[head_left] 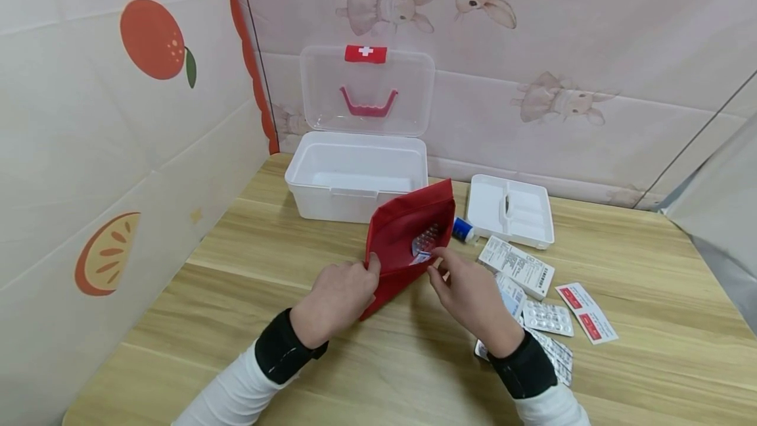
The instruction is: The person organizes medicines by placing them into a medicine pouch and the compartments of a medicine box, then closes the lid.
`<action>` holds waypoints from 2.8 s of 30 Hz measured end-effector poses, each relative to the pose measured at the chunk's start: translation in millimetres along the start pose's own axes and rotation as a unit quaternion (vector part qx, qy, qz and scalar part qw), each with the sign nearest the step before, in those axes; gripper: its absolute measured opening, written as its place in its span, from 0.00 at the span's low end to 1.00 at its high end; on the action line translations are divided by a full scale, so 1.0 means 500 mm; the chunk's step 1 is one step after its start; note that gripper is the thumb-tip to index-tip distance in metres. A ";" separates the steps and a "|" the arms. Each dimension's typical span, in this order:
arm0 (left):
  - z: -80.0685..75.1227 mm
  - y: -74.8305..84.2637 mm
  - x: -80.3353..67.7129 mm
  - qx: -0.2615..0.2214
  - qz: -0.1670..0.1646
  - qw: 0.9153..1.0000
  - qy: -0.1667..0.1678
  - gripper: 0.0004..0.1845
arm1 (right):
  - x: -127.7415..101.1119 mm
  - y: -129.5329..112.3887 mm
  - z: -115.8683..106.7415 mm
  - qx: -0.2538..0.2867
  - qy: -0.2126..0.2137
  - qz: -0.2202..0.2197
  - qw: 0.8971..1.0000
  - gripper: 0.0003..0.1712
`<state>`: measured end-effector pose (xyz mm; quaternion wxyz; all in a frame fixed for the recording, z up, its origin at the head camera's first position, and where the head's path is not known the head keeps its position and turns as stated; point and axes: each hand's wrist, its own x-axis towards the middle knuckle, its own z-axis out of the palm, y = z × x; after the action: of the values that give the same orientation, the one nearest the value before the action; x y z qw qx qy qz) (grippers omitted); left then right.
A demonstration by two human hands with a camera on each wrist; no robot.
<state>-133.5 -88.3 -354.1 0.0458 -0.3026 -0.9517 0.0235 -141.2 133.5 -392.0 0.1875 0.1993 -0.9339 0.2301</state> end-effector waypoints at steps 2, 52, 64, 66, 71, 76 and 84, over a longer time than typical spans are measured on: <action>0.000 0.000 0.000 0.001 0.000 1.000 0.000 0.31 | 0.000 0.002 0.000 -0.010 0.002 0.005 1.000 0.15; 0.005 0.001 0.003 -0.024 -0.008 1.000 -0.012 0.32 | -0.003 0.023 0.011 0.026 -0.061 -0.058 0.996 0.16; 0.001 0.005 0.003 -0.029 -0.010 0.999 -0.021 0.32 | -0.004 0.075 -0.107 0.013 -0.023 0.012 1.000 0.06; 0.001 0.005 0.003 -0.027 -0.007 0.999 -0.019 0.32 | -0.010 0.091 -0.122 -0.002 -0.032 0.030 0.999 0.05; 0.001 0.005 0.004 -0.024 -0.012 0.999 -0.027 0.32 | -0.024 0.117 -0.133 -0.022 -0.094 0.056 0.994 0.05; 0.003 0.005 0.003 -0.036 -0.019 0.998 -0.045 0.33 | -0.039 0.129 -0.131 -0.021 -0.159 0.088 0.983 0.07; -0.001 0.005 0.008 -0.045 -0.020 0.998 -0.040 0.33 | -0.048 0.145 -0.135 -0.039 -0.197 0.108 0.974 0.14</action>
<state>-135.1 -83.8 -353.6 -0.0056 -0.2839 -0.9588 -0.0077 -136.5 233.5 -372.6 -0.0183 0.1308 -0.9768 0.1688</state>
